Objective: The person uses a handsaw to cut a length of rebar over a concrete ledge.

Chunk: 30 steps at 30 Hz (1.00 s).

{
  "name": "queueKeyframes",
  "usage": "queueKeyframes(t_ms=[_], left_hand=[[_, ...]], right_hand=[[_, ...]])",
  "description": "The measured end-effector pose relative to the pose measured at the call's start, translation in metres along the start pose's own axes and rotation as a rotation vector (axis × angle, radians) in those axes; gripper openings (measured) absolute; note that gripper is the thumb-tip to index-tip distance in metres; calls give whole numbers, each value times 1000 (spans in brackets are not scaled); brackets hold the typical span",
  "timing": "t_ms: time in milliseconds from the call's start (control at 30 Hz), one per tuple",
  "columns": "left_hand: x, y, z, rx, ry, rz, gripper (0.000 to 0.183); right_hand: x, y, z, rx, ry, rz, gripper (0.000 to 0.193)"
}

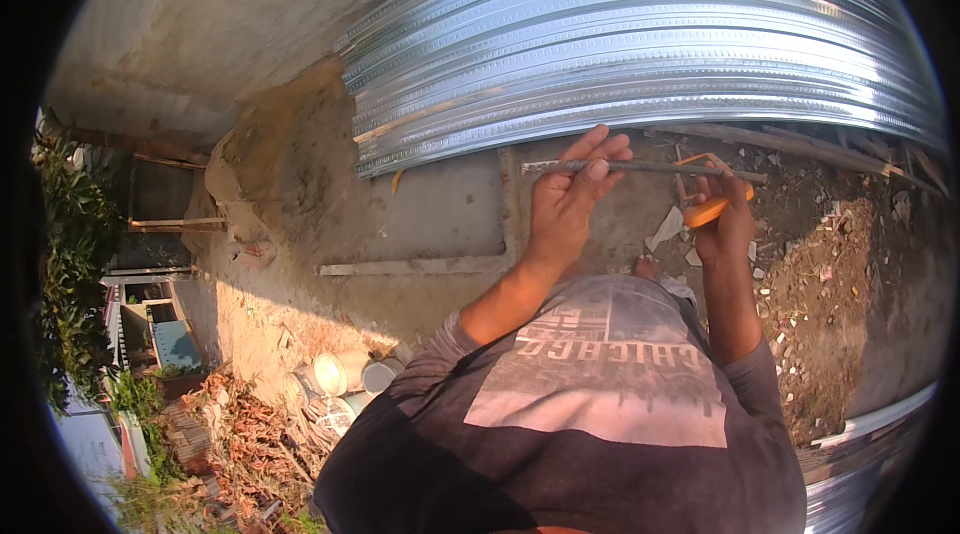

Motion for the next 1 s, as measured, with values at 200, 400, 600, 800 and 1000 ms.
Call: queueKeyframes(t_ms=[200,400,600,800,1000], left_hand=[[9,-5,2,-70,-101,-193,44],[6,-7,0,-122,-109,-228,44],[7,-17,-5,-165,-136,-264,44],[7,-38,-15,-228,-338,-531,43],[18,-57,-24,-183,-544,-947,43]], right_hand=[[25,-3,4,46,-56,0,31],[37,12,-1,140,-92,1,26],[35,15,-2,134,-93,-17,22],[28,32,-16,87,-231,121,18],[23,96,-33,211,-311,249,23]])
Point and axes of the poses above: each hand's wrist, its own z-axis away from the middle knuckle, its own y-axis out of the back of the hand, x = y × z, the point moved 4 cm from there along -z, towards the middle knuckle, and after that the axes turned 8 degrees about -z, right-handed, at the moved point
